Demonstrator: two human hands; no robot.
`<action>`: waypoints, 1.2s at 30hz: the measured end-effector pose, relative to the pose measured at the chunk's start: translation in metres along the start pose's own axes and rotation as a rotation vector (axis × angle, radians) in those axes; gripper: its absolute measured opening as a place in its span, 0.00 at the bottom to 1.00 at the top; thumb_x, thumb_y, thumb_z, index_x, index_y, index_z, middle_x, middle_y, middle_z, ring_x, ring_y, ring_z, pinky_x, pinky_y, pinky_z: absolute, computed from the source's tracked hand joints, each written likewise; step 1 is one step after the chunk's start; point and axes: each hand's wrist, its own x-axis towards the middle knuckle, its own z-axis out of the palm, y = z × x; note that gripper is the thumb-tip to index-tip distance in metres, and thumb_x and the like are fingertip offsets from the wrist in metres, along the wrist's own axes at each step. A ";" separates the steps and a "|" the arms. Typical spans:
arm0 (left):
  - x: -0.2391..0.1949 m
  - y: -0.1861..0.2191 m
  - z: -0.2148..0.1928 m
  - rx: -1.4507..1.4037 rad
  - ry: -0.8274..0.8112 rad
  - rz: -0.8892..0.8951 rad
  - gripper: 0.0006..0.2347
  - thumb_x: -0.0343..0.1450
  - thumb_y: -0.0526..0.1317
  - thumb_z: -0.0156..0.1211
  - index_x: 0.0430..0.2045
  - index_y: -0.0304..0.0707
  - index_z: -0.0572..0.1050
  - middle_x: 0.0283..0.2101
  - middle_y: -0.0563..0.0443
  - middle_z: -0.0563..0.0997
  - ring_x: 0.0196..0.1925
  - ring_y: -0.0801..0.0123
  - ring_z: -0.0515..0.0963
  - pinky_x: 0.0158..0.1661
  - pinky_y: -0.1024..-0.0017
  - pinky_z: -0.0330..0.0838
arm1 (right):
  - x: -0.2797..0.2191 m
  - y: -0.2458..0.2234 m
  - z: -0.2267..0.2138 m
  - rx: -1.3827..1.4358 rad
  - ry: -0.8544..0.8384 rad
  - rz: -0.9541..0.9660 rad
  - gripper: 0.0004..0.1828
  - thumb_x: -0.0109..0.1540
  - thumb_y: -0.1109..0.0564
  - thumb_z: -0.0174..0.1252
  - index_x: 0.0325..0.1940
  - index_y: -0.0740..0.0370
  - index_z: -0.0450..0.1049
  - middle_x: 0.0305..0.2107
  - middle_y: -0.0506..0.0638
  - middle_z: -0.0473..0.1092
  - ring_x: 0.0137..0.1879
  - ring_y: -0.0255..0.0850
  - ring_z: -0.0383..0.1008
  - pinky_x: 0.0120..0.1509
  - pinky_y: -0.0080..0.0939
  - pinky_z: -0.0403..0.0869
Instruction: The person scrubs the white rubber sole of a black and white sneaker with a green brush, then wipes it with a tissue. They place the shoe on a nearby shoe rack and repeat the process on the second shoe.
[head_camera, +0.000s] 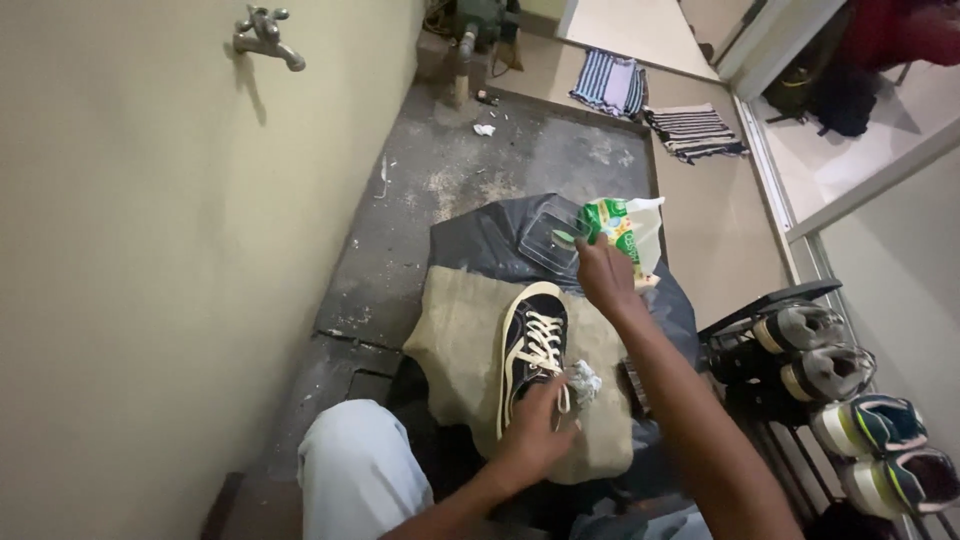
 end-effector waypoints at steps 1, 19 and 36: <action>0.001 -0.009 0.004 0.226 -0.012 0.111 0.27 0.71 0.39 0.57 0.69 0.46 0.63 0.55 0.43 0.72 0.57 0.54 0.74 0.55 0.58 0.68 | 0.001 0.001 0.005 0.016 -0.009 0.003 0.23 0.68 0.70 0.47 0.67 0.61 0.73 0.36 0.66 0.72 0.22 0.47 0.67 0.20 0.41 0.67; 0.001 -0.001 -0.004 0.461 0.126 0.256 0.31 0.63 0.21 0.62 0.63 0.43 0.68 0.22 0.53 0.78 0.18 0.70 0.73 0.18 0.73 0.74 | -0.020 0.005 -0.001 -0.046 0.104 0.037 0.08 0.67 0.64 0.52 0.50 0.66 0.70 0.33 0.62 0.70 0.27 0.56 0.74 0.23 0.55 0.73; 0.014 -0.012 -0.046 -0.585 0.267 0.089 0.19 0.63 0.25 0.67 0.48 0.37 0.78 0.36 0.36 0.83 0.36 0.59 0.80 0.37 0.66 0.74 | -0.147 0.003 -0.058 1.421 0.223 0.762 0.16 0.67 0.63 0.48 0.58 0.72 0.68 0.29 0.56 0.69 0.23 0.40 0.67 0.22 0.40 0.63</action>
